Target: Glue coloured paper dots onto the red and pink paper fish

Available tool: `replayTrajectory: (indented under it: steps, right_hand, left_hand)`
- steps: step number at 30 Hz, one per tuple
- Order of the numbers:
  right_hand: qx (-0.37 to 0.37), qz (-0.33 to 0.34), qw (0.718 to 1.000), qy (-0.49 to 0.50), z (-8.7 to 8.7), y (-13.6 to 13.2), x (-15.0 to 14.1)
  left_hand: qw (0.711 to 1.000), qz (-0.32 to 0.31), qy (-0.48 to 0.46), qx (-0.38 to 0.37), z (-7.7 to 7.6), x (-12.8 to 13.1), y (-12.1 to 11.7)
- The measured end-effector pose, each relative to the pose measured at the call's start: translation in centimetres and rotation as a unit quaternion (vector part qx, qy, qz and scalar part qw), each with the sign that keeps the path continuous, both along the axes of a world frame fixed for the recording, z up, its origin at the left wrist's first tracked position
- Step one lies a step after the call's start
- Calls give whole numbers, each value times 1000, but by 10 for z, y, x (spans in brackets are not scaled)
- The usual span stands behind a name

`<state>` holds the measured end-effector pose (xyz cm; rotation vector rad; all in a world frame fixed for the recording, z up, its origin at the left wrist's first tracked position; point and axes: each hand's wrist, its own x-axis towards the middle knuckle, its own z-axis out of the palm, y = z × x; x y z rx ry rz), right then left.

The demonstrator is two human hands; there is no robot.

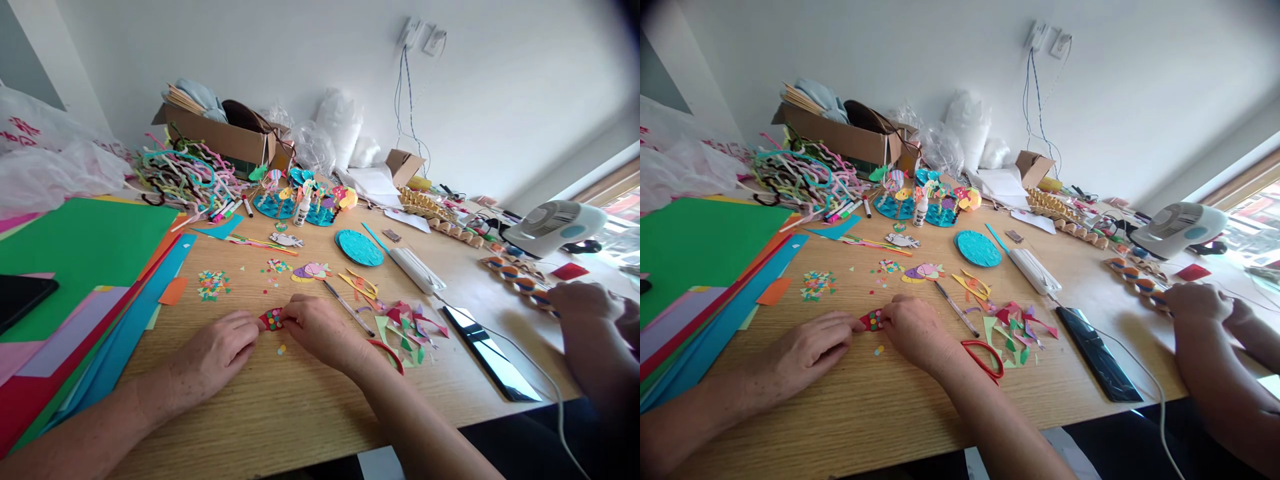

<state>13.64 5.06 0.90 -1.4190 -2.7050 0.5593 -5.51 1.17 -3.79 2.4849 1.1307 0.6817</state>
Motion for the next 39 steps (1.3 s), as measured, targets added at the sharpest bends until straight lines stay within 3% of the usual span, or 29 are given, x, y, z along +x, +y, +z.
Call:
replayTrajectory:
  steps: [39]
  right_hand:
    - [-14,0,1000,7,0,0,0]
  left_hand:
    - [1000,1,6,-14,7,1,-1]
